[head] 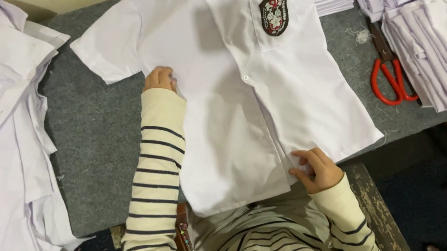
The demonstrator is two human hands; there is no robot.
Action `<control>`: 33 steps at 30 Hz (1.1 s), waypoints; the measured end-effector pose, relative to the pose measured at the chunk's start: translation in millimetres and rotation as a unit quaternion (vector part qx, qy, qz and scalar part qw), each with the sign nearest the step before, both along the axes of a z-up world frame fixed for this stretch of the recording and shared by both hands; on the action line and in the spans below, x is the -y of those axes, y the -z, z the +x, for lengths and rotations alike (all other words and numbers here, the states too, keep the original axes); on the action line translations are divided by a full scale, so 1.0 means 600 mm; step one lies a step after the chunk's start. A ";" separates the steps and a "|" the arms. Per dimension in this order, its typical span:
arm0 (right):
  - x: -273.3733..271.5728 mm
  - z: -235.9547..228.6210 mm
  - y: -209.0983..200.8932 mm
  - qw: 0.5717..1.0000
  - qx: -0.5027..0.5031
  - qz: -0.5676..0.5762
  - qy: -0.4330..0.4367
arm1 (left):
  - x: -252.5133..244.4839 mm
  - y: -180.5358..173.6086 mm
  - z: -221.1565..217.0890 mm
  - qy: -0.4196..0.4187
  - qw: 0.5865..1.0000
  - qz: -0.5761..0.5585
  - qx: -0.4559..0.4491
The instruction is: A person buttons and folds a white school shirt on a work table in a factory setting.
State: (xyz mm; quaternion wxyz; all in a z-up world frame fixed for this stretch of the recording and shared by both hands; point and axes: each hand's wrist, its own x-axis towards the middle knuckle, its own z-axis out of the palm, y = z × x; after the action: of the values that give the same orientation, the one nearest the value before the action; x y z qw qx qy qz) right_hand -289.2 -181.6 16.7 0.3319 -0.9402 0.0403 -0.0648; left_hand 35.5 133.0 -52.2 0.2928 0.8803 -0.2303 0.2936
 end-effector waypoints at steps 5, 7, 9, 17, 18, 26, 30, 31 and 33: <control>0.007 0.006 0.002 1.000 -0.003 -0.001 -0.010 | 0.001 -0.045 -0.034 -0.057 0.995 0.079 -0.007; 0.006 0.009 -0.004 1.000 -0.001 -0.001 -0.015 | 0.000 -0.025 -0.029 -0.090 0.984 0.117 -0.097; 0.006 0.012 -0.007 1.000 0.003 0.000 -0.021 | -0.002 -0.023 -0.028 -0.122 0.963 0.155 -0.185; -0.005 0.006 -0.013 0.999 0.025 -0.028 -0.012 | 0.054 -0.105 -0.082 -0.142 0.956 0.254 0.032; -0.004 0.006 -0.010 0.999 0.023 -0.028 -0.010 | 0.080 -0.106 -0.099 -0.140 0.956 0.255 0.031; -0.011 -0.014 -0.011 0.994 0.086 -0.070 0.017 | 0.232 -0.077 -0.102 -0.014 0.814 -0.140 -0.564; -0.024 -0.026 0.037 0.994 0.084 -0.069 0.010 | 0.244 -0.060 -0.049 -0.049 0.812 -0.225 -0.536; -0.027 -0.026 0.060 0.993 0.081 -0.087 0.003 | 0.241 -0.067 -0.046 -0.022 0.801 -0.269 -0.534; -0.030 -0.028 0.089 0.992 0.076 -0.104 -0.004 | 0.241 -0.057 -0.039 0.004 0.786 -0.313 -0.533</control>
State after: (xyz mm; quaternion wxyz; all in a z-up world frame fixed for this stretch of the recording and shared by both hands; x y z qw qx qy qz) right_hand -306.2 -163.9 -37.0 0.2347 -0.9622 0.0042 -0.1384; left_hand 12.0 -11.8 -18.2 0.6295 0.7561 0.0635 -0.1671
